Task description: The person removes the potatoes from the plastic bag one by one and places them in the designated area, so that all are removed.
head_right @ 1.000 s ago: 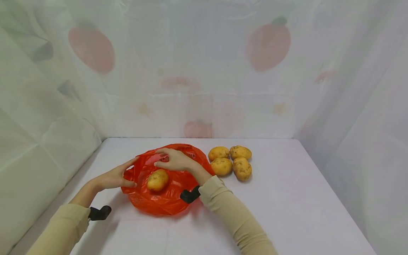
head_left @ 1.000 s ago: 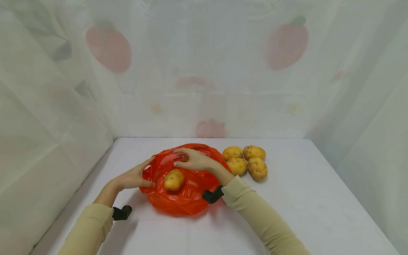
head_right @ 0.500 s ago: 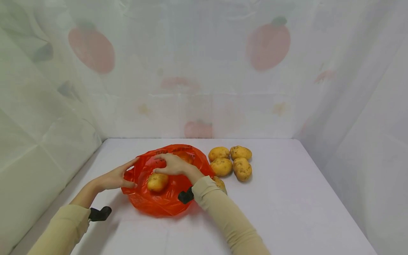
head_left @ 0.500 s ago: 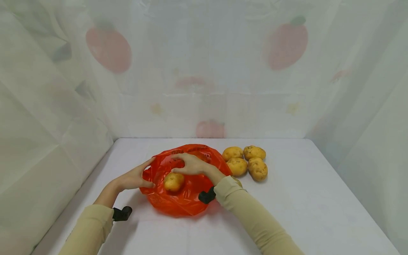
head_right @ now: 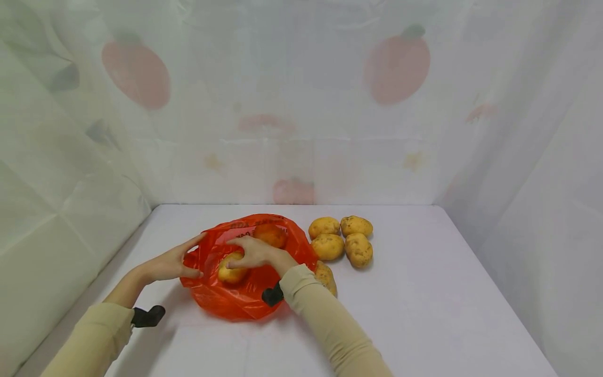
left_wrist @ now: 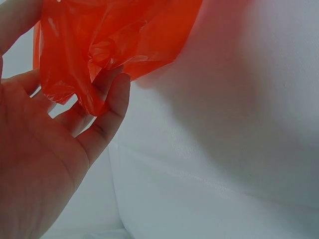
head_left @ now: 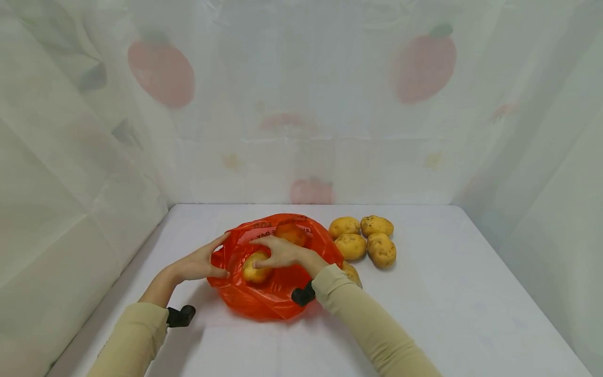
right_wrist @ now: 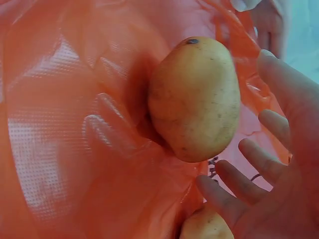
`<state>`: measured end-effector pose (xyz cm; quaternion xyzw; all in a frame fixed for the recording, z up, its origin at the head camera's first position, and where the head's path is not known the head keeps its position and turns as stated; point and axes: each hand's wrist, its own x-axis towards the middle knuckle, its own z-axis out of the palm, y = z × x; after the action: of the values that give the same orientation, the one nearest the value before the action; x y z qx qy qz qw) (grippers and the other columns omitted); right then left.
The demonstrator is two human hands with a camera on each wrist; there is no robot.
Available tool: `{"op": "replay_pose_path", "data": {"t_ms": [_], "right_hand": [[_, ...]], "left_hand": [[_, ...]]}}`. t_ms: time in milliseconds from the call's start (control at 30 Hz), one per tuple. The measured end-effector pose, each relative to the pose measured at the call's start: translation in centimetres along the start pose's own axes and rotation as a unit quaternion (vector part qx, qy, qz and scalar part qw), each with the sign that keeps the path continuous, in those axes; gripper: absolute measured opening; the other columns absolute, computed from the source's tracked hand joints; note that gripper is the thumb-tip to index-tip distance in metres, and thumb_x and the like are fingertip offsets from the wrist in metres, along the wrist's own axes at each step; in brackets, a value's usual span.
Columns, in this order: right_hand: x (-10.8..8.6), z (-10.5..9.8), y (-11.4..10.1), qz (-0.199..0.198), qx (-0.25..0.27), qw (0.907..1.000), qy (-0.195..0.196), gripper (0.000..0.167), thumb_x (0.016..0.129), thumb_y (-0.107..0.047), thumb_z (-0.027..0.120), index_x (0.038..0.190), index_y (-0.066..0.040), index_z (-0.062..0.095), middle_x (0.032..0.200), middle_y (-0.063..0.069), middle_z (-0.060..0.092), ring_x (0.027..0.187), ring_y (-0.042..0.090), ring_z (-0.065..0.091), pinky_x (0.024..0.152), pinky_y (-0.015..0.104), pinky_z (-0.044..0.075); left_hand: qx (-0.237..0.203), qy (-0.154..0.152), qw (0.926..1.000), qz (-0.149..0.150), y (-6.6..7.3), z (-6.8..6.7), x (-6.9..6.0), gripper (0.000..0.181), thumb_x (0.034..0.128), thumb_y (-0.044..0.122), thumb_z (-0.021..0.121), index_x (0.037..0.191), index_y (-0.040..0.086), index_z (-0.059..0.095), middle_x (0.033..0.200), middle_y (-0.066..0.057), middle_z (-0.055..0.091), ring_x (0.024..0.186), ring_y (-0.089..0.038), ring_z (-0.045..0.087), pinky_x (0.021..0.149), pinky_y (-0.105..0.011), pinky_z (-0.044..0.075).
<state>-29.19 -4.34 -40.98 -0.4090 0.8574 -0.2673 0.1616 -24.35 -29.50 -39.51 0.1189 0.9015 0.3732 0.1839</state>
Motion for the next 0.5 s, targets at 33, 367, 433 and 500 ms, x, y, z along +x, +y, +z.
{"op": "replay_pose_path", "data": {"t_ms": [33,367,433,500], "right_hand": [[0.0,0.1,0.0,0.0,0.0,1.0,-0.004,0.065,0.087,-0.04,0.061,0.142,-0.016,0.037,0.143,0.001,0.038,0.13,0.016,0.034,0.106,0.033,0.033],[-0.1,1.2,0.1,0.016,-0.016,0.9992,-0.032,0.069,0.084,-0.042,0.063,0.143,-0.019,0.034,0.14,0.0,0.036,0.125,0.013,0.035,0.103,0.032,0.037],[-0.1,1.4,0.0,0.019,-0.02,0.9991,-0.033,0.07,0.084,-0.042,0.063,0.143,-0.018,0.034,0.139,0.0,0.037,0.124,0.013,0.035,0.102,0.031,0.038],[-0.2,1.5,0.0,0.022,-0.024,0.9989,-0.033,0.07,0.084,-0.042,0.064,0.143,-0.018,0.033,0.138,0.001,0.038,0.124,0.013,0.035,0.101,0.03,0.038]], "left_hand": [[0.001,0.0,1.0,0.0,0.0,0.0,0.0,0.098,0.0757,0.021,0.073,0.149,0.017,0.009,0.149,-0.018,0.02,0.131,-0.041,0.026,0.095,-0.057,0.04],[0.005,0.002,1.0,0.006,0.3,0.1,-0.2,0.098,0.0757,0.021,0.073,0.149,0.018,0.008,0.15,-0.018,0.019,0.133,-0.041,0.022,0.097,-0.06,0.036],[0.005,0.001,1.0,0.007,0.3,0.1,-0.2,0.098,0.0757,0.022,0.073,0.149,0.018,0.008,0.15,-0.018,0.018,0.133,-0.041,0.021,0.097,-0.061,0.035],[0.006,0.001,1.0,0.005,0.3,0.1,-0.2,0.099,0.0757,0.022,0.074,0.149,0.018,0.008,0.15,-0.018,0.018,0.134,-0.042,0.02,0.097,-0.062,0.034]]}}
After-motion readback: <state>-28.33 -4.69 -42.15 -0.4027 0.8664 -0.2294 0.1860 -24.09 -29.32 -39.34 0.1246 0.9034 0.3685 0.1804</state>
